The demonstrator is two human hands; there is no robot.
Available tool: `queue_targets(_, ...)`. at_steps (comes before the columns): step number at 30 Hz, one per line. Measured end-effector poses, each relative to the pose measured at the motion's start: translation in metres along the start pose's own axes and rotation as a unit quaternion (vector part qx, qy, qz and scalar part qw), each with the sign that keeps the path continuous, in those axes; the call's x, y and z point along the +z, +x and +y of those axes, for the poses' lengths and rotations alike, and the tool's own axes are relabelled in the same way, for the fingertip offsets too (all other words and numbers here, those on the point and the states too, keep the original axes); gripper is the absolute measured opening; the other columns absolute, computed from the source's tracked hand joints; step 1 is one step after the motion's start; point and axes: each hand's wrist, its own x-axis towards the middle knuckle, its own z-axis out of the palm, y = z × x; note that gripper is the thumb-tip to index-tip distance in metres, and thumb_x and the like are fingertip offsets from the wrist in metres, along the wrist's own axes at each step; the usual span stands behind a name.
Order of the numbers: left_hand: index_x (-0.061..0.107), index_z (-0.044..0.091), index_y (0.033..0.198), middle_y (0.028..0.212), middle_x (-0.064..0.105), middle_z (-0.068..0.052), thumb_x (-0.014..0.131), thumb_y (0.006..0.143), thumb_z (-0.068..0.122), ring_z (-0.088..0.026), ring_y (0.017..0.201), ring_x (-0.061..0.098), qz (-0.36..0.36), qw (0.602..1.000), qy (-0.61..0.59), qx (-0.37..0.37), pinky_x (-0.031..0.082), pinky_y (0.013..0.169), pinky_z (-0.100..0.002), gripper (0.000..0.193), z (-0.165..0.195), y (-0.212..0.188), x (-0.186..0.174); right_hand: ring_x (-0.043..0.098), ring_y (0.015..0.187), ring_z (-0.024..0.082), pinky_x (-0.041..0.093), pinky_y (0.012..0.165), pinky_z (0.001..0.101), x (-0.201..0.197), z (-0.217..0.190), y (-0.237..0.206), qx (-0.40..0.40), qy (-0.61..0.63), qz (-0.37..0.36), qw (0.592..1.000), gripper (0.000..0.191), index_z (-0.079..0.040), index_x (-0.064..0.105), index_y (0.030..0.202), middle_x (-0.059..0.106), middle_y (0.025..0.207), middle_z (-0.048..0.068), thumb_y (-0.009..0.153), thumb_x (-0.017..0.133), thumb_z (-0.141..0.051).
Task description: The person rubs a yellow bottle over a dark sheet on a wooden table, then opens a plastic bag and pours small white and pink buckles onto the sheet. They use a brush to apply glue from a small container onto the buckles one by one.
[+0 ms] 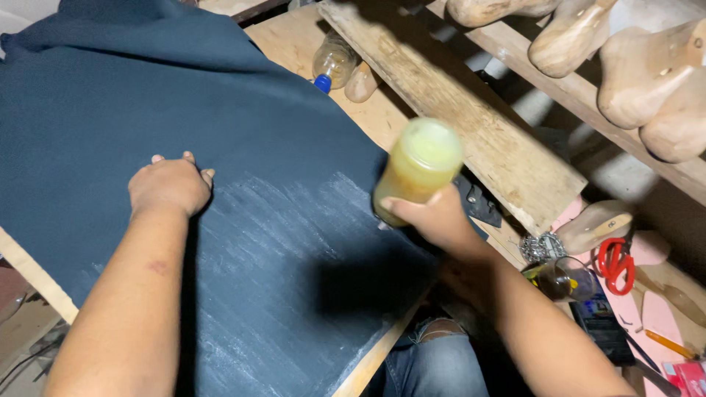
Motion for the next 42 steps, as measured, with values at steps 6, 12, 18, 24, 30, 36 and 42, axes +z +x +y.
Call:
queue_targets(6,0.038,0.018,0.158,0.158,0.037,-0.023,0.043,0.104,0.049,-0.035,0.142,0.043,0.001,0.999,-0.031,-0.013,0.043,0.108,-0.047,0.062,-0.002,0.000,0.007,0.069,0.094,0.016,0.057,0.083,0.0335,-0.061,-0.024,-0.089,0.092,-0.042,0.040,0.994,0.046,-0.003,0.067,0.115,0.074,0.104,0.006,0.072,0.083,-0.012)
queue_targets(12,0.041,0.014,0.157,0.157,0.041,-0.023,0.044,0.105,0.047,-0.036,0.143,0.043,-0.003,1.000,-0.014,-0.003,0.041,0.112,-0.044,0.062,-0.008,0.008,0.011,0.071,0.091,0.016,0.058,0.082,0.0325,-0.039,-0.037,-0.028,-0.029,-0.137,0.053,0.989,0.040,-0.003,0.067,0.110,0.074,0.100,0.006,0.076,0.084,-0.016)
queue_targets(18,0.039,0.015,0.157,0.158,0.038,-0.023,0.045,0.104,0.046,-0.035,0.143,0.044,-0.013,0.999,-0.030,-0.012,0.041,0.112,-0.044,0.062,-0.009,0.015,0.006,0.073,0.097,0.018,0.058,0.089,0.0329,0.081,-0.041,0.108,-0.101,-0.026,0.007,0.995,0.041,-0.004,0.070,0.113,0.076,0.105,0.007,0.079,0.085,-0.023)
queue_targets(24,0.042,0.012,0.154,0.156,0.040,-0.022,0.046,0.104,0.044,-0.035,0.145,0.039,-0.012,1.000,-0.024,-0.003,0.041,0.113,-0.044,0.060,-0.013,0.018,0.008,0.072,0.102,0.018,0.056,0.093,0.0330,0.121,-0.029,0.140,-0.139,-0.015,-0.024,0.990,0.048,-0.004,0.067,0.118,0.074,0.110,0.008,0.077,0.084,-0.023)
queue_targets(30,0.045,0.010,0.153,0.155,0.045,-0.020,0.045,0.106,0.046,-0.034,0.148,0.038,-0.029,0.999,-0.028,0.007,0.042,0.113,-0.046,0.060,-0.020,0.023,0.016,0.070,0.105,0.018,0.054,0.094,0.0334,0.060,-0.031,0.073,-0.053,-0.084,-0.076,0.992,0.051,-0.006,0.068,0.120,0.074,0.112,0.008,0.073,0.083,-0.022)
queue_targets(36,0.041,0.009,0.155,0.155,0.045,-0.020,0.047,0.105,0.043,-0.036,0.148,0.035,-0.012,1.000,-0.025,0.012,0.036,0.117,-0.045,0.061,-0.026,0.028,0.023,0.071,0.098,0.019,0.056,0.089,0.0344,0.029,-0.053,0.061,-0.012,-0.125,-0.085,0.988,0.048,-0.007,0.070,0.115,0.075,0.106,0.007,0.071,0.082,-0.022)
queue_targets(42,0.035,0.013,0.157,0.160,0.031,-0.025,0.046,0.104,0.043,-0.039,0.147,0.033,-0.033,0.998,-0.050,-0.013,0.035,0.116,-0.045,0.061,-0.023,0.031,0.016,0.071,0.101,0.017,0.057,0.092,0.0333,0.123,-0.055,0.146,-0.132,0.015,-0.077,0.988,0.042,-0.005,0.069,0.114,0.075,0.108,0.006,0.079,0.083,-0.022)
